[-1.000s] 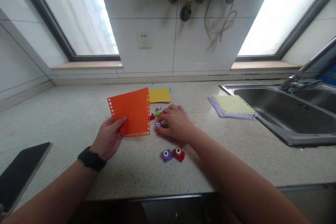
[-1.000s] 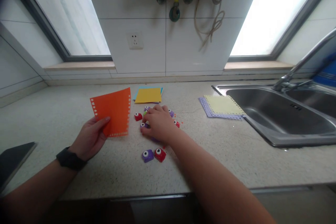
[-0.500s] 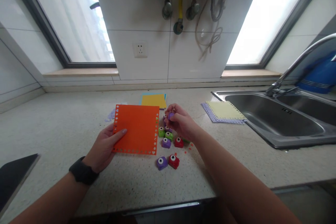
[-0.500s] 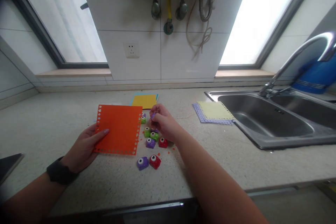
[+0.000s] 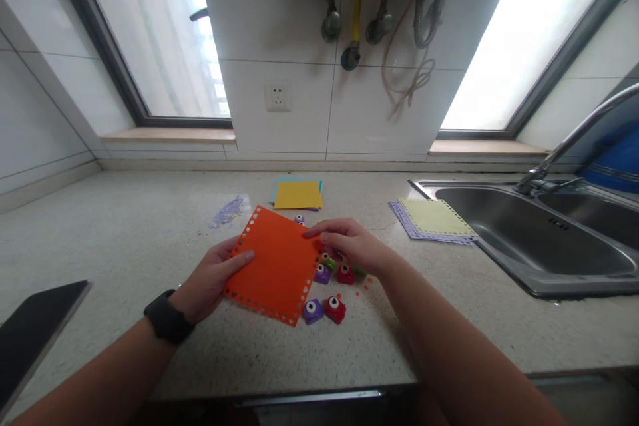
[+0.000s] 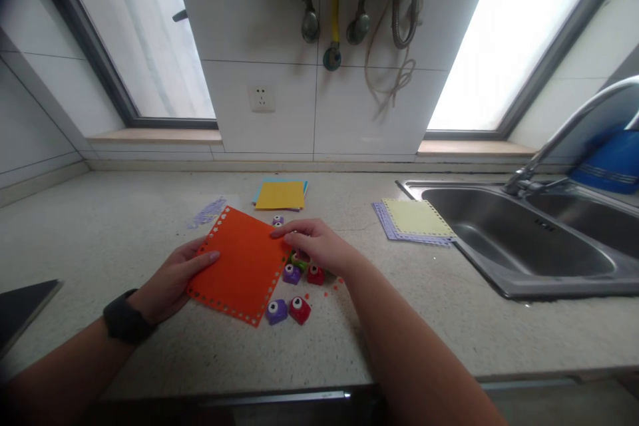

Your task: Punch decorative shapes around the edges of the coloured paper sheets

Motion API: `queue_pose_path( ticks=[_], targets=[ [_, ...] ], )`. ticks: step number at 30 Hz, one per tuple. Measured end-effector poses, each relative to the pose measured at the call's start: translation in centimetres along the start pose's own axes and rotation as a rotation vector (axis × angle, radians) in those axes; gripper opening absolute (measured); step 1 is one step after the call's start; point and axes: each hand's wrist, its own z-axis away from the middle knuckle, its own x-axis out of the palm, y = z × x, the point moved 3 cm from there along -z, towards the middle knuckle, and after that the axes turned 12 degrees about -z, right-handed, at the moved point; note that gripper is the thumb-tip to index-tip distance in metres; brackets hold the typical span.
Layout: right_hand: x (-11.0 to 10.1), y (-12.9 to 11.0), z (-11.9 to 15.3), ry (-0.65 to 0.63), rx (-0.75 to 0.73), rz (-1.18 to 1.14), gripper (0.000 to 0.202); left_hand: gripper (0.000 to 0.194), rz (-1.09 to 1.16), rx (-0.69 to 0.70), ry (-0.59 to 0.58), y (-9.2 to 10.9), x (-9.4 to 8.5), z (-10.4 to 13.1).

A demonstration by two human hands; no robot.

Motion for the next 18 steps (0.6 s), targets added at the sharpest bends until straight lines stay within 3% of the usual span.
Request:
queue_pose_path(
  ticks=[4, 9, 18],
  targets=[
    [0.0, 0.2, -0.2, 0.078, -0.028, -0.154, 0.030, 0.027, 0.164, 0.086, 0.070, 0.6, -0.6, -0.3],
    [0.3, 0.6, -0.3, 0.080, -0.129, -0.283, 0.050, 0.040, 0.315, 0.181, 0.056, 0.9, -0.3, -0.3],
    [0.3, 0.2, 0.2, -0.045, -0.169, 0.134, 0.051, 0.033, -0.096, 0.153, 0.142, -0.7, 0.7, 0.1]
  ],
)
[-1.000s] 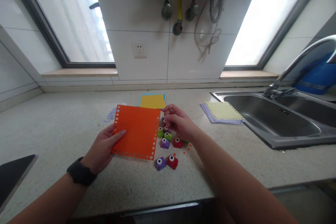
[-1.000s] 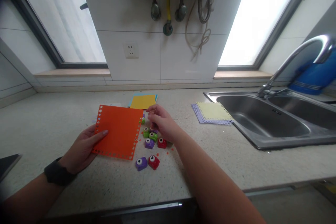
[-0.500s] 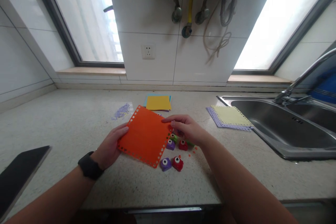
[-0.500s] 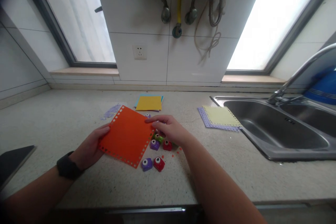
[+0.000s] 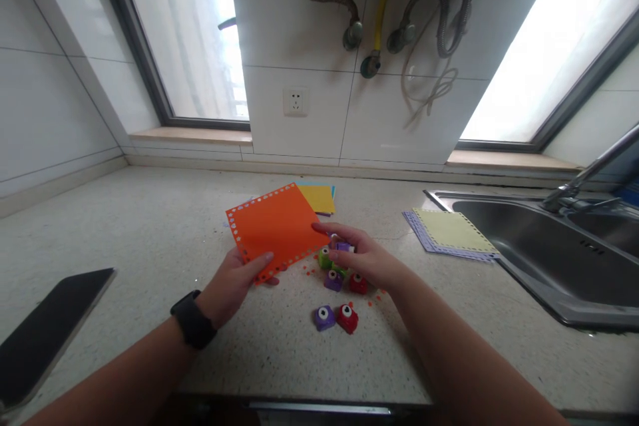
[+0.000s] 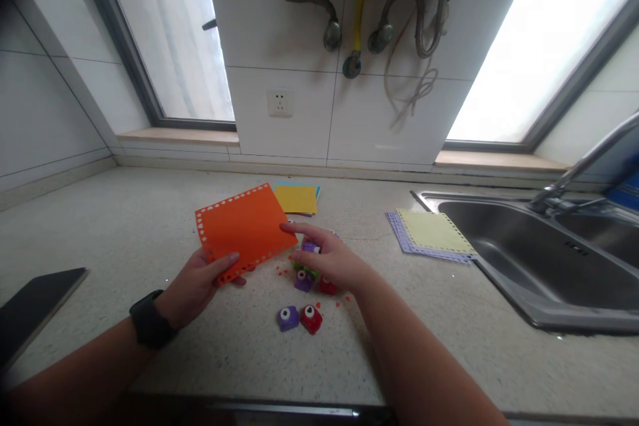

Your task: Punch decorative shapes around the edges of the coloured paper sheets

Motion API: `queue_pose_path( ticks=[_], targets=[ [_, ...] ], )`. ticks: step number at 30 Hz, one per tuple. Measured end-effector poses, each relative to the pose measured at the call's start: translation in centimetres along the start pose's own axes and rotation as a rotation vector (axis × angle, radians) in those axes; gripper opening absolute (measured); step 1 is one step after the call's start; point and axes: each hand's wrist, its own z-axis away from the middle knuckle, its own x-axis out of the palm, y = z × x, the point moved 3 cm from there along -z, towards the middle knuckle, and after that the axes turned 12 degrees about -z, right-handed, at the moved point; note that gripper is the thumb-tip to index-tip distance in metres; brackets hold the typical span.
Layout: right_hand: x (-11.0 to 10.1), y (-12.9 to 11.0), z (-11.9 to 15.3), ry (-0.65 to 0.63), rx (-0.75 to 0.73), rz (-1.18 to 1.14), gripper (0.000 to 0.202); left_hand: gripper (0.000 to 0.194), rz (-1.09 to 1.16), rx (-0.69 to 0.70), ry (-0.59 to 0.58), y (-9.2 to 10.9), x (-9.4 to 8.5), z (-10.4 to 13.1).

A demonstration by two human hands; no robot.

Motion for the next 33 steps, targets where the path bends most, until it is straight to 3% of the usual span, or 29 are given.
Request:
queue_pose_path(
  ticks=[10, 13, 20, 26, 30, 33],
  targets=[
    [-0.5, -0.1, 0.5, -0.081, 0.081, 0.025, 0.056, 0.036, -0.072, -0.034, 0.054, -0.2, -0.1, -0.5],
    [-0.5, -0.2, 0.4, -0.032, 0.067, -0.043, 0.052, 0.040, -0.078, -0.022, 0.089, -0.1, -0.2, -0.4],
    [-0.9, 0.7, -0.1, 0.145, -0.006, -0.456, 0.034, 0.033, -0.004, 0.009, 0.097, 0.1, -0.3, -0.4],
    [-0.2, 0.1, 0.8, 0.089, 0.014, -0.366, 0.023, 0.030, 0.052, -0.008, 0.115, 0.4, -0.4, -0.2],
    [0.4, -0.8, 1.1, 0.101, -0.115, -0.264, 0.044, 0.033, 0.095, -0.006, 0.164, 0.5, -0.5, -0.2],
    [0.8, -1.5, 1.2, 0.098, -0.226, -0.330, 0.043, 0.033, 0.102, -0.022, 0.202, 0.4, -0.5, -0.2]
  ],
)
